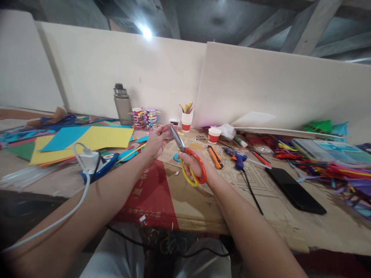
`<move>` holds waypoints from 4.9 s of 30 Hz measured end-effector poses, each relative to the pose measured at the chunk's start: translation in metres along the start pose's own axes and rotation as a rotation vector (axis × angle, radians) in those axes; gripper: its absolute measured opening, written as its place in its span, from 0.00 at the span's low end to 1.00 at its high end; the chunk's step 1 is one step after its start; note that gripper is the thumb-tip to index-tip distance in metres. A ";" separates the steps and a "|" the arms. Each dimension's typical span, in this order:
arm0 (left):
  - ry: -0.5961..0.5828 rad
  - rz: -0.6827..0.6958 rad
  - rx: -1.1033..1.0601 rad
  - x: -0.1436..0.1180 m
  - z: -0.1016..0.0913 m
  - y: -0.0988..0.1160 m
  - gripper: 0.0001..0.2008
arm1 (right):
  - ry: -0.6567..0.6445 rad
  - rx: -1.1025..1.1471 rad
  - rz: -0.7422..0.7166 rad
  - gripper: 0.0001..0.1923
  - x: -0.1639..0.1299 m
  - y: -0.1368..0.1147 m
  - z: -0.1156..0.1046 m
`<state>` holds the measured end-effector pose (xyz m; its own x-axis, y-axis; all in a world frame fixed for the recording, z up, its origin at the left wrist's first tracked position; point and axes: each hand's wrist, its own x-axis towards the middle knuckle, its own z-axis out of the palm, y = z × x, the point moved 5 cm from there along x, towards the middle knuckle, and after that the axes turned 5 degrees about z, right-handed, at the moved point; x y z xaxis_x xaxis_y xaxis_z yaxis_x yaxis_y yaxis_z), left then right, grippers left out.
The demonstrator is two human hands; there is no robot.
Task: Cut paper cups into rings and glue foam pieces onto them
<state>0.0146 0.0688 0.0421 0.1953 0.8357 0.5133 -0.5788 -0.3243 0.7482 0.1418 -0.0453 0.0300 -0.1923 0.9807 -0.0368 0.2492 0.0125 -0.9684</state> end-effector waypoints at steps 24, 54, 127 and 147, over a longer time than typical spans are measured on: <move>0.028 -0.200 0.143 0.000 -0.004 -0.001 0.17 | 0.536 -0.147 -0.292 0.24 0.008 -0.009 -0.046; -0.326 -0.336 0.326 -0.021 0.029 -0.018 0.17 | 0.516 0.107 -0.274 0.29 0.014 -0.004 -0.046; -0.001 -0.214 -0.008 -0.007 0.013 -0.003 0.19 | 0.435 0.137 -0.256 0.28 0.020 0.003 -0.035; -0.289 -0.600 0.018 -0.028 0.034 -0.014 0.25 | 0.434 0.140 -0.191 0.32 0.017 0.001 -0.056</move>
<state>0.0446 0.0349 0.0317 0.6854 0.7218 0.0962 -0.2906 0.1500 0.9450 0.1917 -0.0176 0.0421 0.1981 0.9547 0.2222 0.1127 0.2030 -0.9727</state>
